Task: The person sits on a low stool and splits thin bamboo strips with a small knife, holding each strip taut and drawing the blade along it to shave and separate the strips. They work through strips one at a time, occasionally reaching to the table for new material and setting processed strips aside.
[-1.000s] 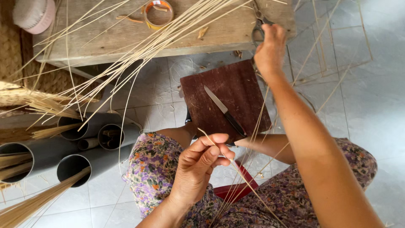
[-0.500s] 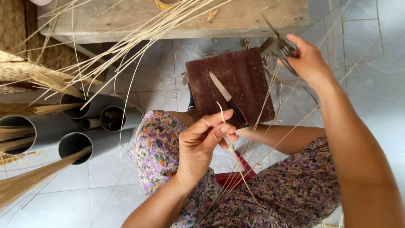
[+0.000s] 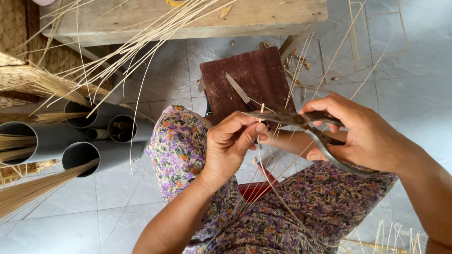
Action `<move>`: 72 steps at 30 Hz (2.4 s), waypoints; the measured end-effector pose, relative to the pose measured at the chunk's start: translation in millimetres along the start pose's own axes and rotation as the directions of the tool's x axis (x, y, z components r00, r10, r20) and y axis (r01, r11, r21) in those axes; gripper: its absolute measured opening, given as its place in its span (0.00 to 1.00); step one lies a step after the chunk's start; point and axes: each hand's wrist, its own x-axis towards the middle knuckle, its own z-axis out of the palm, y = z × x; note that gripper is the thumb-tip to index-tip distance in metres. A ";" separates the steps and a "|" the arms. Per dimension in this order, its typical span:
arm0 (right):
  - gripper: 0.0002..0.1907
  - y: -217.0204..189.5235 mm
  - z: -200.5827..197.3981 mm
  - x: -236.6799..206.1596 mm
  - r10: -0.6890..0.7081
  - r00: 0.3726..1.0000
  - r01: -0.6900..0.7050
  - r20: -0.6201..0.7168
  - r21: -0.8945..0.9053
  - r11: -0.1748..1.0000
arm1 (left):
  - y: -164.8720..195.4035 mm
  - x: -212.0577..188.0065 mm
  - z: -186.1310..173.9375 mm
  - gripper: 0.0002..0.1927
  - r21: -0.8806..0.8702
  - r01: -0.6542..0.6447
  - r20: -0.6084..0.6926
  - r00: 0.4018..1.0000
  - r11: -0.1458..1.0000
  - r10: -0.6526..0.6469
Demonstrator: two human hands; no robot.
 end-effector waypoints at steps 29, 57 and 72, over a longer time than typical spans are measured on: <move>0.24 121.5 -12.8 139.9 0.357 0.909 -0.410 -0.213 -0.318 0.855 | -0.4 10.5 -34.5 0.13 -0.134 0.145 -0.066 0.986 0.980 -0.155; 0.35 149.0 165.7 192.3 0.318 0.930 -0.364 -0.183 -0.342 0.866 | -0.5 10.8 -32.7 0.08 -0.251 0.099 -0.140 0.981 0.963 -0.137; 0.30 -26.6 75.7 4.8 0.074 0.910 0.131 -0.408 0.450 0.883 | 8.1 -18.3 6.7 0.09 0.107 -0.241 -0.079 0.965 0.965 0.249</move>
